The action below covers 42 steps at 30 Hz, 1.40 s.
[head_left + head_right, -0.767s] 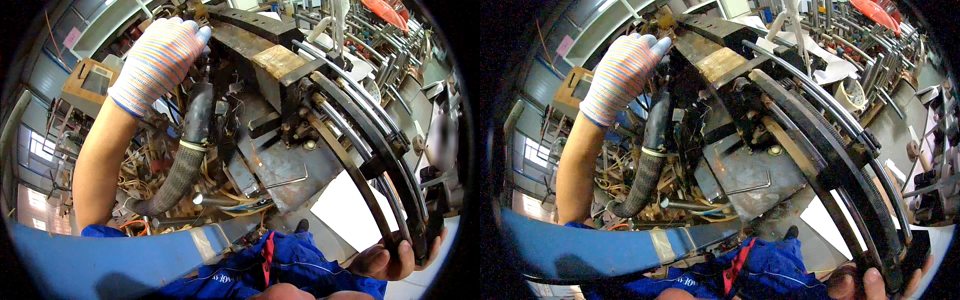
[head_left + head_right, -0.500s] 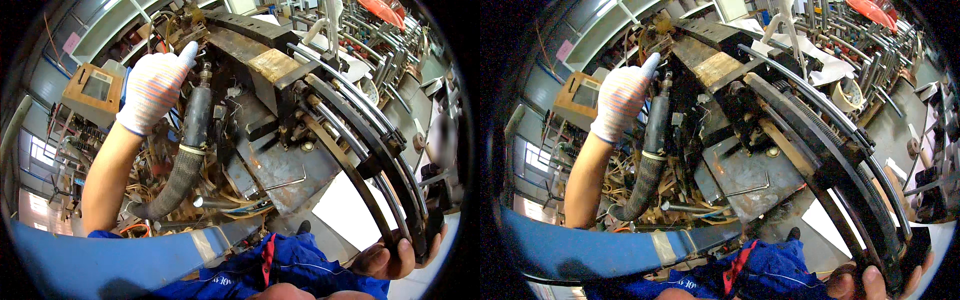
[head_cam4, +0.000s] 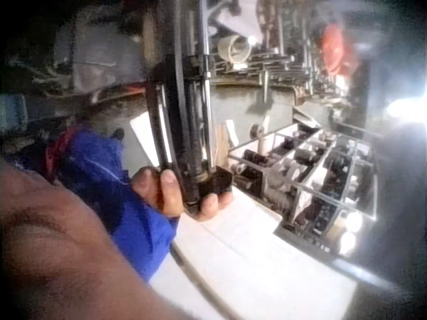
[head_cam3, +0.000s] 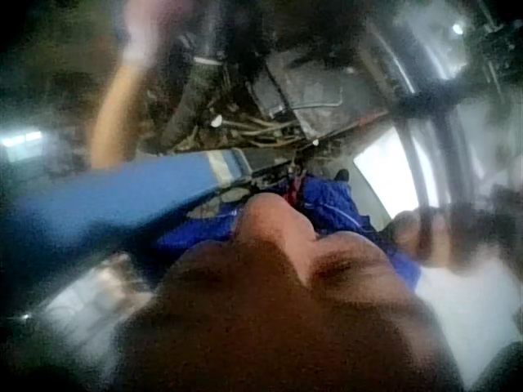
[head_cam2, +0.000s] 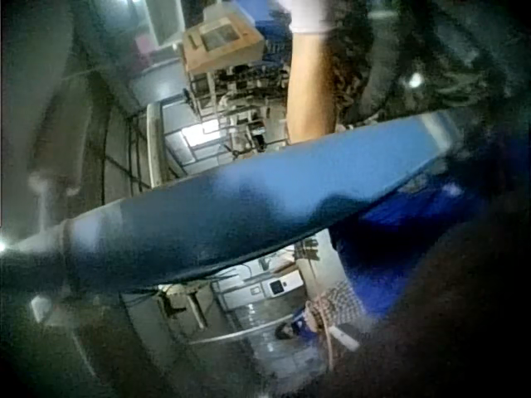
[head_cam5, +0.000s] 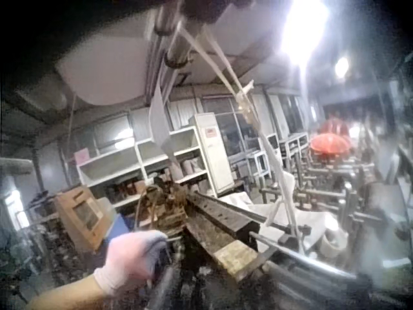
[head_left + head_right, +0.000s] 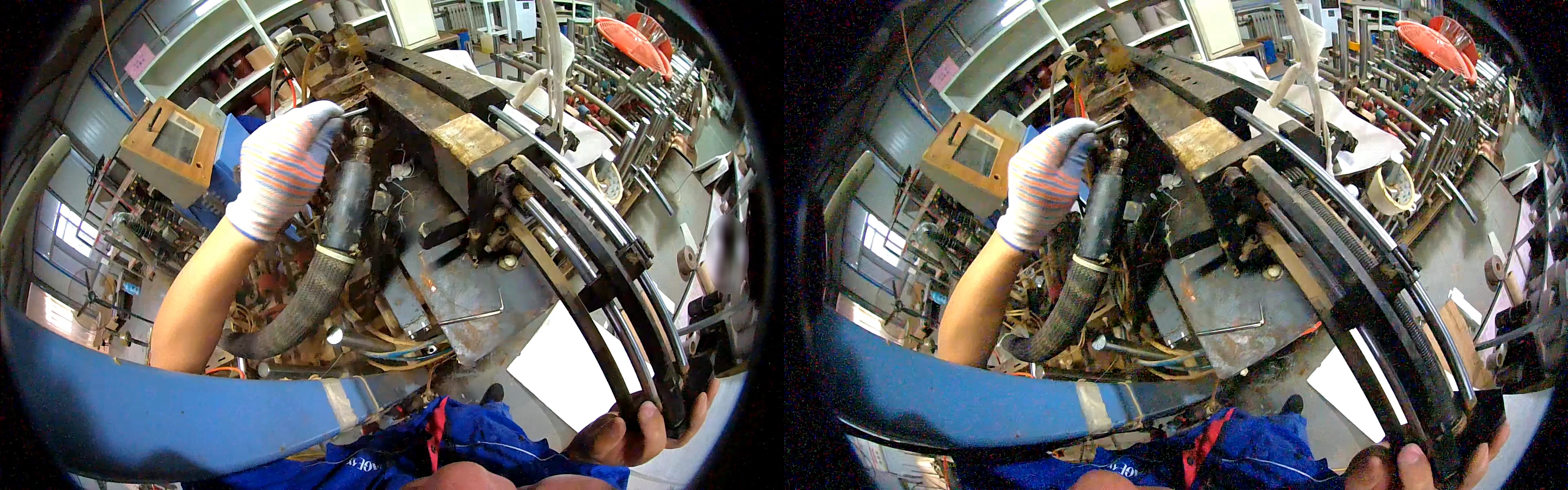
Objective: The person uses a small hex key to adjust a screw on a large industrial machine component, then uses both hands to pull a lever and slide a metal assembly along a rail.
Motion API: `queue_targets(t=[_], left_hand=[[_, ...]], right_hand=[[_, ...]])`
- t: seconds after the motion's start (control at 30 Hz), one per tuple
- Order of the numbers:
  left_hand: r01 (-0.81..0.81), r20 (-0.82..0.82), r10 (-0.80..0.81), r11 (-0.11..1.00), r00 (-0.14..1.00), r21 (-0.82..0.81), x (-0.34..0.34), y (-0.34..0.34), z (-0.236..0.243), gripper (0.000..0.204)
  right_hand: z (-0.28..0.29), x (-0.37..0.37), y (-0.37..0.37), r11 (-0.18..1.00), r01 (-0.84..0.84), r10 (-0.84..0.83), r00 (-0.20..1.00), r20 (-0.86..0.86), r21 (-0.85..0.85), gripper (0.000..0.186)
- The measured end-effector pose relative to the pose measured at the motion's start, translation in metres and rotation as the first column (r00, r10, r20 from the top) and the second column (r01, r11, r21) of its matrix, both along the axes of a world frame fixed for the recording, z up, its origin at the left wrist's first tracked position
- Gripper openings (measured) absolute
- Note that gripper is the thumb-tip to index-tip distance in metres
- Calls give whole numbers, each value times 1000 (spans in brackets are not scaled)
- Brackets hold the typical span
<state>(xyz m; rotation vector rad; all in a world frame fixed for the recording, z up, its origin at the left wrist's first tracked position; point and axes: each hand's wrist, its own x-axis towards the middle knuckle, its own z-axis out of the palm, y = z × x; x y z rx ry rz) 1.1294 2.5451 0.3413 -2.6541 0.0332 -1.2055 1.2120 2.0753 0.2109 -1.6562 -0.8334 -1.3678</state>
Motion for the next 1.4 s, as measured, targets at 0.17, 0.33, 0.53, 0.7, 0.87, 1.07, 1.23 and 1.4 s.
queue_targets(t=[0.17,0.33,0.53,0.7,0.87,1.07,1.23,1.4], left_hand=[[14,-57,-37,935,998,-354,-33,9,-12,14],[-138,-187,49,855,981,-499,-37,21,-25,14],[-133,-132,124,989,983,-66,-41,18,-25,18],[6,-168,30,977,985,213,-33,27,-5,22],[58,-246,10,962,969,266,-28,27,5,24],[79,-263,-3,956,965,281,-26,27,2,25],[43,-278,43,955,960,295,-20,30,3,27],[31,-260,59,945,964,326,-25,24,6,28]], right_hand=[[1,3,3,1000,-16,16,1000,21,-4,24],[10,13,8,1000,0,5,987,159,-30,25],[41,42,1,932,88,125,833,538,-352,22],[8,6,1,979,165,-146,977,155,-119,17],[6,-2,-3,976,83,-85,996,1,-200,17],[-4,2,-8,995,53,-59,996,-74,-81,23],[-11,7,-10,997,24,-13,988,-152,69,24],[-8,6,-10,998,35,-29,996,-88,60,23]])
